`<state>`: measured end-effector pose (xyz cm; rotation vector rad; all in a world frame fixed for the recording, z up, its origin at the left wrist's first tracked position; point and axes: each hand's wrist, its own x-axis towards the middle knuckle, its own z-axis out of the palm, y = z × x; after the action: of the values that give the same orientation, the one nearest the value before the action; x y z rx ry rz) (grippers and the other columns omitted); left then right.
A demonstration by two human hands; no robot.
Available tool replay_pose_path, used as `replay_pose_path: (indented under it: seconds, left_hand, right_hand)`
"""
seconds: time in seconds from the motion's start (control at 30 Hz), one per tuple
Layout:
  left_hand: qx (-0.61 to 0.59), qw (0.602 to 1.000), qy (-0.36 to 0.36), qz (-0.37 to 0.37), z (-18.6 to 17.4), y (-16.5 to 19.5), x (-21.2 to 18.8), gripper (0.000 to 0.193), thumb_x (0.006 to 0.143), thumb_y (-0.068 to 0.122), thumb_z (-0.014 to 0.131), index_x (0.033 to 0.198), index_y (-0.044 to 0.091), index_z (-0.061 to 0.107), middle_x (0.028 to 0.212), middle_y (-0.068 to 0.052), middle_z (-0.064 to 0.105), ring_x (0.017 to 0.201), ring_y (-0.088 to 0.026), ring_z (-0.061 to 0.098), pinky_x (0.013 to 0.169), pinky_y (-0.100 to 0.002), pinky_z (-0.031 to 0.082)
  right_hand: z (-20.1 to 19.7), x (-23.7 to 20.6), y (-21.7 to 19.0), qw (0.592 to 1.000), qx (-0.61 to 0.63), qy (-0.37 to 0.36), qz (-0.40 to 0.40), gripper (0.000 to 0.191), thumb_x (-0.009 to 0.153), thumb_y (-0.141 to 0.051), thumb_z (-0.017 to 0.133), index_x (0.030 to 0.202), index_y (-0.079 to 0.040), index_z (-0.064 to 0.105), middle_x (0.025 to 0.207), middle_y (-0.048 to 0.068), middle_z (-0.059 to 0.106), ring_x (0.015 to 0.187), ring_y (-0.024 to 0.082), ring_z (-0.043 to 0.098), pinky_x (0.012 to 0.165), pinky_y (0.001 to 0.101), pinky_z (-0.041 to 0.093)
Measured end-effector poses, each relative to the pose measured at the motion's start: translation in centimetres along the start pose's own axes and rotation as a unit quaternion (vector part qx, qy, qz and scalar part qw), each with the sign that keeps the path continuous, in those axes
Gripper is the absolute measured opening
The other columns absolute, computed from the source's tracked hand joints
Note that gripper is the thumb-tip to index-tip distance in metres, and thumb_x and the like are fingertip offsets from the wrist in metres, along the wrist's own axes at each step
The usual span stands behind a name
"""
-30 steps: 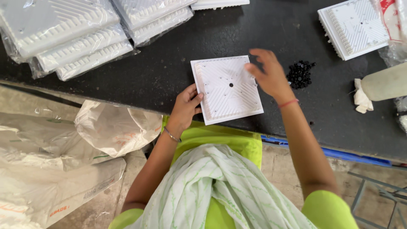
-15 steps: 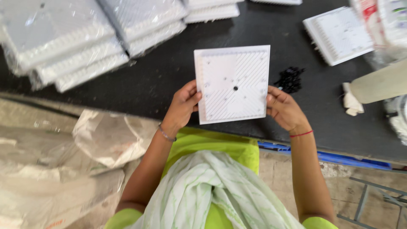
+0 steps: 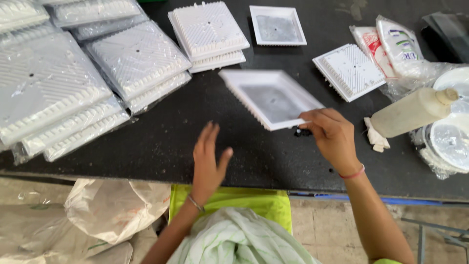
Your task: The person sits at a workbench and unwraps plastic film from white square light fixture panels, then picks small black fasteners from a pile on the table and presses them into holes on the panels, stacking finished panels with others on the bench.
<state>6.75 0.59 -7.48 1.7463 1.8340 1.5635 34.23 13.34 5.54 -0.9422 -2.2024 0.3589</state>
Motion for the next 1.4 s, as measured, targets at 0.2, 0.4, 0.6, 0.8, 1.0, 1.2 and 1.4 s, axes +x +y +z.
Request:
replay_pose_path:
  seconds: [0.2,0.4,0.6,0.8,1.0,1.2,1.4]
  left_hand:
    - [0.198,0.980,0.022,0.018,1.8,1.0,-1.4,0.054,0.099,0.035,0.061,0.144,0.007,0.052,0.153,-0.015,0.045,0.146,-0.035,0.038,0.121,-0.056,0.024]
    - [0.236,0.972,0.021,-0.003,2.2,0.6,-1.2,0.052,0.096,0.035,0.060,0.140,0.007,0.055,0.150,-0.014,0.049,0.144,-0.034,0.039,0.119,-0.057,0.024]
    - [0.253,0.967,0.014,-0.026,2.6,0.1,-1.2,0.047,0.096,0.037,0.058,0.134,0.009,0.060,0.146,-0.010,0.053,0.142,-0.031,0.040,0.117,-0.056,0.024]
    - [0.259,0.965,0.013,-0.038,2.9,-0.1,-1.2,0.043,0.097,0.037,0.057,0.129,0.010,0.063,0.143,-0.009,0.056,0.140,-0.030,0.043,0.117,-0.055,0.025]
    - [0.257,0.965,-0.002,-0.044,2.9,-0.1,-1.2,0.041,0.097,0.038,0.057,0.126,0.010,0.065,0.141,-0.008,0.057,0.140,-0.030,0.044,0.116,-0.055,0.025]
    - [0.259,0.965,-0.007,-0.040,2.8,-0.2,-1.1,0.039,0.098,0.037,0.057,0.125,0.010,0.066,0.141,-0.008,0.057,0.140,-0.030,0.043,0.117,-0.055,0.025]
    - [0.251,0.967,-0.015,-0.040,2.6,-0.1,-1.2,0.039,0.098,0.039,0.057,0.124,0.011,0.066,0.141,-0.008,0.057,0.139,-0.030,0.044,0.116,-0.056,0.026]
  right_hand:
    - [3.6,8.1,8.2,0.962,-0.225,0.083,-0.128,0.017,0.088,0.005,0.067,0.098,-0.007,0.071,0.098,0.007,0.070,0.092,0.032,0.065,0.080,0.0421,0.052]
    - [9.4,17.3,18.6,0.954,-0.262,0.109,-0.097,0.014,0.086,0.004,0.069,0.094,-0.006,0.066,0.095,0.010,0.065,0.093,0.034,0.060,0.080,0.0448,0.048]
    - [13.8,23.6,23.8,0.951,-0.285,0.096,-0.067,0.016,0.086,0.007,0.067,0.094,-0.006,0.063,0.099,0.010,0.065,0.095,0.034,0.058,0.084,0.0464,0.047]
    - [15.6,25.4,25.2,0.957,-0.268,0.094,-0.061,0.019,0.084,0.008,0.068,0.095,-0.006,0.063,0.101,0.009,0.065,0.095,0.035,0.058,0.083,0.0464,0.048]
    - [16.0,25.7,25.6,0.961,-0.262,0.067,-0.062,0.020,0.083,0.008,0.071,0.097,-0.006,0.064,0.102,0.009,0.065,0.097,0.035,0.059,0.085,0.0457,0.048]
    - [16.5,25.5,25.3,0.964,-0.254,0.056,-0.061,0.021,0.083,0.007,0.072,0.098,-0.005,0.064,0.103,0.011,0.065,0.099,0.036,0.058,0.086,0.0464,0.048]
    - [16.3,25.4,25.4,0.964,-0.251,0.029,-0.081,0.022,0.082,0.009,0.070,0.099,-0.003,0.064,0.104,0.013,0.065,0.099,0.038,0.058,0.087,0.0472,0.047]
